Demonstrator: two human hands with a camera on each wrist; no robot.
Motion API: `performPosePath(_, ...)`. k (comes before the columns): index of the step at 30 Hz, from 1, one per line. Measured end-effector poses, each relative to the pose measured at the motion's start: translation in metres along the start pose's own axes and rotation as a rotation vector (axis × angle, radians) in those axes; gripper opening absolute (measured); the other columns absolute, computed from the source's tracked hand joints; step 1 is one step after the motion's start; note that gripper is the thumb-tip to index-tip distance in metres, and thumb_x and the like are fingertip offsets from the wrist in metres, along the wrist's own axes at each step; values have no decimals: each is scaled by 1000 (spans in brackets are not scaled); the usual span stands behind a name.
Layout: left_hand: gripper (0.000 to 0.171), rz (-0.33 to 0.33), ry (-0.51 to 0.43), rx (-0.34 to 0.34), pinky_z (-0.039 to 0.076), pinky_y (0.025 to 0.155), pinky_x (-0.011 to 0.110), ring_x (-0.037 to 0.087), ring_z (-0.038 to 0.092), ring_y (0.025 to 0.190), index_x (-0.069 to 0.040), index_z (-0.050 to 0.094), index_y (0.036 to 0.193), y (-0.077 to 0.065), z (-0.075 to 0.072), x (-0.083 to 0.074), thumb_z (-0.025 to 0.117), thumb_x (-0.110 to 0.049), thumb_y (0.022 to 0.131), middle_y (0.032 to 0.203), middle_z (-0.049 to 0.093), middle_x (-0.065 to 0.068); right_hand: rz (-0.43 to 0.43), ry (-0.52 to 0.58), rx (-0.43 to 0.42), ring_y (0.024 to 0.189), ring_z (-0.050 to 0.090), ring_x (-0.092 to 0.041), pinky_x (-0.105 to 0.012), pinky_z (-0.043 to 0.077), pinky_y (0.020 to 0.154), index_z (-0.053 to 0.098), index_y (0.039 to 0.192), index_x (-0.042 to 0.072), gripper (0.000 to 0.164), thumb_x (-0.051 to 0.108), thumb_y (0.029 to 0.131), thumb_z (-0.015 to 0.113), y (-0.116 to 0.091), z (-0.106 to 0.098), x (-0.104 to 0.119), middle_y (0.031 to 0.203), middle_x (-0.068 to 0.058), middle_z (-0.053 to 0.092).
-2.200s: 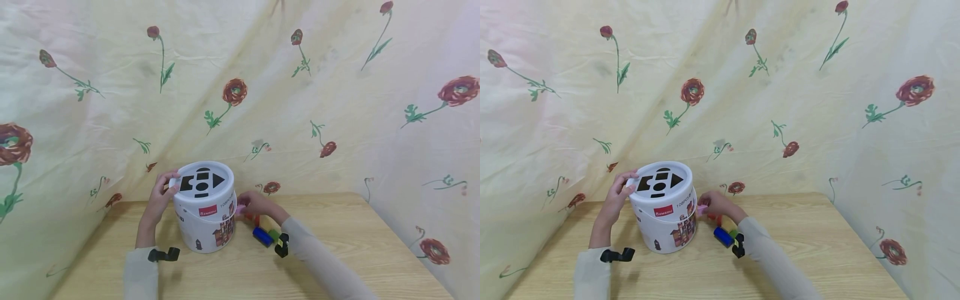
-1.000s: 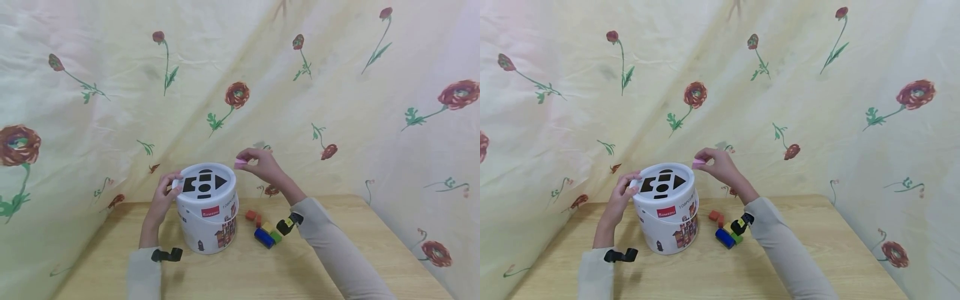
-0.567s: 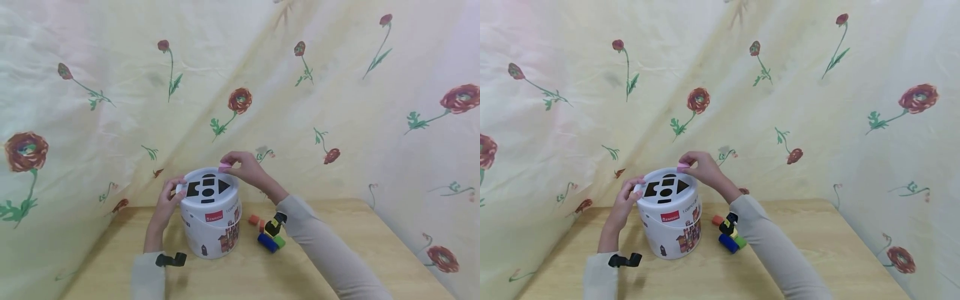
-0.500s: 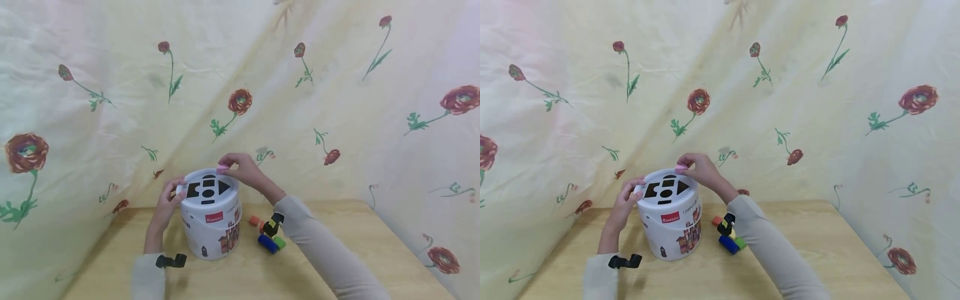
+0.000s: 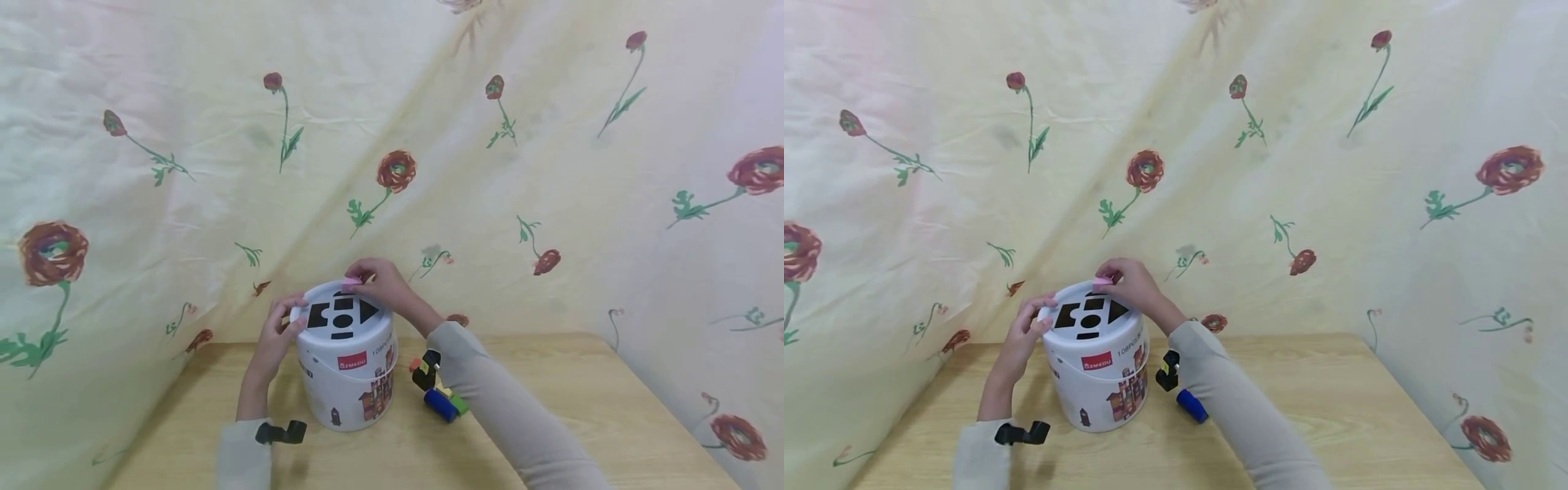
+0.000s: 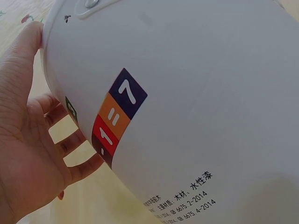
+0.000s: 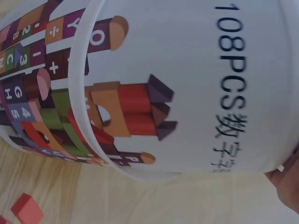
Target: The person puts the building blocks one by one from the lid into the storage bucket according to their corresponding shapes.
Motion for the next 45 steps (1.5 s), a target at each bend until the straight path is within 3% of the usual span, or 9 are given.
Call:
performPosePath(10,38,18,-10,5,41,102,40,25,35,130,-6,53,133,-2,4,-1,55,-23,100,154,37,9,-3,-84,-14,96,65,-17,-30,56,85,74,112,11,24,22,91,77,3,8,-3,103,-3,73)
performPosePath(20,39,-23,0,13,44,100,36,29,37,133,-7,52,134,-6,5,1,55,-25,100,157,35,8,-36,-178,30,99,66,-15,-30,55,87,74,114,14,24,24,93,74,-1,19,4,104,-1,73)
performPosePath(27,40,-29,18,14,47,97,36,33,40,132,-8,52,135,-6,0,1,55,-26,100,158,33,8,-48,-174,15,108,67,-19,-36,55,96,72,119,11,27,21,94,73,-2,22,6,111,-4,73)
performPosePath(45,40,-21,22,2,43,100,38,27,37,132,-7,52,134,1,0,1,55,-27,100,156,35,7,-20,-220,21,105,64,-18,-33,55,94,74,118,11,26,21,94,72,4,18,4,108,-3,72)
Point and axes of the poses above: each hand's wrist, its own y-axis towards the middle knuckle, its own z-axis out of the palm, x = y × z, the point moved 8 cm from there along y, towards the middle knuckle
